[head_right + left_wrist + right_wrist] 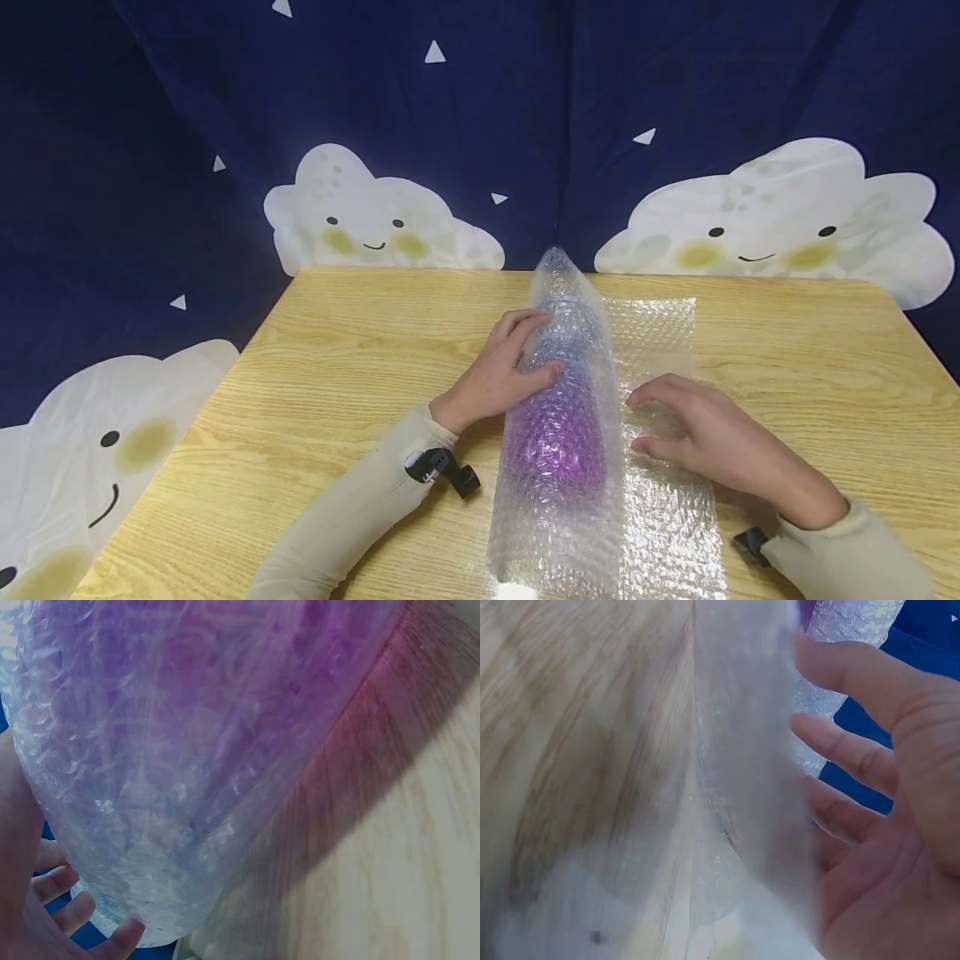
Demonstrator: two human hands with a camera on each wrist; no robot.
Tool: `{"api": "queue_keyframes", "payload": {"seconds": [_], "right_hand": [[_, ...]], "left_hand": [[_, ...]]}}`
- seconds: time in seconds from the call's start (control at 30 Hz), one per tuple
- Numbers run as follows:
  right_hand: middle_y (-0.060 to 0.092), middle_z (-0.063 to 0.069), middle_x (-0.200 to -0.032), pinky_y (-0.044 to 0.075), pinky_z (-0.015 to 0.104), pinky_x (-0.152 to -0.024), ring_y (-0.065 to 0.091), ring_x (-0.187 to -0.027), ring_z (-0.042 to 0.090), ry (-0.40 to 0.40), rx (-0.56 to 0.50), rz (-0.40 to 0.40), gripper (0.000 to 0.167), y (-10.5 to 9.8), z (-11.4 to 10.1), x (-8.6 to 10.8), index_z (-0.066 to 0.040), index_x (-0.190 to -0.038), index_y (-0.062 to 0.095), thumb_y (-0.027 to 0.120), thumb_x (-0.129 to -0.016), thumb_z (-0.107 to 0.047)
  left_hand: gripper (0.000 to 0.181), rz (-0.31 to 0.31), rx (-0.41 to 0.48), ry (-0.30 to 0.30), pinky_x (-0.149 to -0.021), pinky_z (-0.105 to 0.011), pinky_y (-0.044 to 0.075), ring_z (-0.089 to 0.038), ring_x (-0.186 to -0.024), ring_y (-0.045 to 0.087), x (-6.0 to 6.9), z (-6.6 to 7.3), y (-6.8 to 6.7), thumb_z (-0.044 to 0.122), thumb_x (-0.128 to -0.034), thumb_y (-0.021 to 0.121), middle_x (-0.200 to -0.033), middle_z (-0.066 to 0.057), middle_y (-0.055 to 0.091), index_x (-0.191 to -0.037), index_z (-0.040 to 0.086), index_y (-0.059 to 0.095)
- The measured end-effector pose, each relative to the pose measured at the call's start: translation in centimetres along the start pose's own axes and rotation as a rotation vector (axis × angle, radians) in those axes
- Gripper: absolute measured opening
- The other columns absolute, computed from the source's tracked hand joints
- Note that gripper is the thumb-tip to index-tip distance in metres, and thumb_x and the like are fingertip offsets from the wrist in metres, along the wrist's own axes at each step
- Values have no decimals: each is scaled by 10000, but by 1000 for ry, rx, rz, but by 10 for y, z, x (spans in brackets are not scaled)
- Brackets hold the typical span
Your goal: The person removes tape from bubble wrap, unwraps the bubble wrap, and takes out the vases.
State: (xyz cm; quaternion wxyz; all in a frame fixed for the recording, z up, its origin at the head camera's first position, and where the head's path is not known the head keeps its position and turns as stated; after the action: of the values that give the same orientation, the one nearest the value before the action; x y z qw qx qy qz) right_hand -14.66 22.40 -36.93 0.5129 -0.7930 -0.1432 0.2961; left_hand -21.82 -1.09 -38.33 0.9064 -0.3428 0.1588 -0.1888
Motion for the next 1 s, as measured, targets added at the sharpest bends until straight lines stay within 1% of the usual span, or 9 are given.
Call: {"api": "queue_keyframes", "payload": {"seconds": [0.13,0.37,0.53,0.73,0.83,0.97,1.0], "right_hand": [[751,-64,-1179,633,367,-824,706,-1033,164,12,-4,-33,504,1,1,0,-246,-1159,724,944,-710,-310],[745,-69,-1184,621,392,-851,702,-1048,185,10,5,-57,514,2,1,0,-236,-1168,723,938,-717,-351],[736,-63,-1199,627,370,-836,695,-1048,172,28,-8,-96,530,3,3,1,-233,-1190,716,920,-733,-405],[716,14,-1239,628,326,-782,699,-924,80,48,-68,-162,606,6,5,2,-180,-1243,694,890,-749,-470],[708,20,-1262,627,405,-825,703,-967,122,60,-72,-181,667,7,5,3,-192,-1268,681,884,-729,-528],[703,45,-1298,593,566,-908,689,-1119,289,64,-74,-198,735,9,5,4,-190,-1307,663,875,-716,-572],[702,57,-1307,582,590,-920,684,-1139,317,63,-75,-203,750,10,5,4,-183,-1313,660,874,-713,-578]], "left_hand": [[772,3,1,2,-1215,-450,421,-183,-1511,343,-1,-1,0,533,-930,652,-1644,6,321,-1588,233,382],[766,8,3,11,-1208,-446,429,-186,-1501,355,-2,-2,0,525,-932,661,-1640,2,328,-1585,234,388],[763,8,8,12,-1209,-445,430,-189,-1501,358,-2,-1,0,516,-932,663,-1640,0,328,-1586,234,388],[767,6,12,7,-1208,-443,431,-184,-1503,356,-2,-1,0,519,-931,665,-1641,4,325,-1588,239,385],[770,4,9,8,-1203,-443,437,-187,-1499,359,-1,0,-1,525,-933,661,-1643,2,322,-1589,236,382],[777,2,9,8,-1196,-443,444,-187,-1493,364,-1,1,-1,534,-932,658,-1645,3,319,-1593,236,377],[777,0,11,7,-1197,-443,443,-186,-1495,362,-1,0,-1,535,-932,657,-1645,4,318,-1593,238,376]]}}
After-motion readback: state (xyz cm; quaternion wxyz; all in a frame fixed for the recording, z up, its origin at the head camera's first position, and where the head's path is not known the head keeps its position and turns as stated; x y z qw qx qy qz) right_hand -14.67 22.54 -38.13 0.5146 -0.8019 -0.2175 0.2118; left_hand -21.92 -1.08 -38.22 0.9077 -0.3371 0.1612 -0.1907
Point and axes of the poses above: each hand's wrist, its own x-axis away from the middle knuckle, its own y-axis out of the palm, z = x × y, the point moved 6 cm from there along -x, towards the middle knuckle
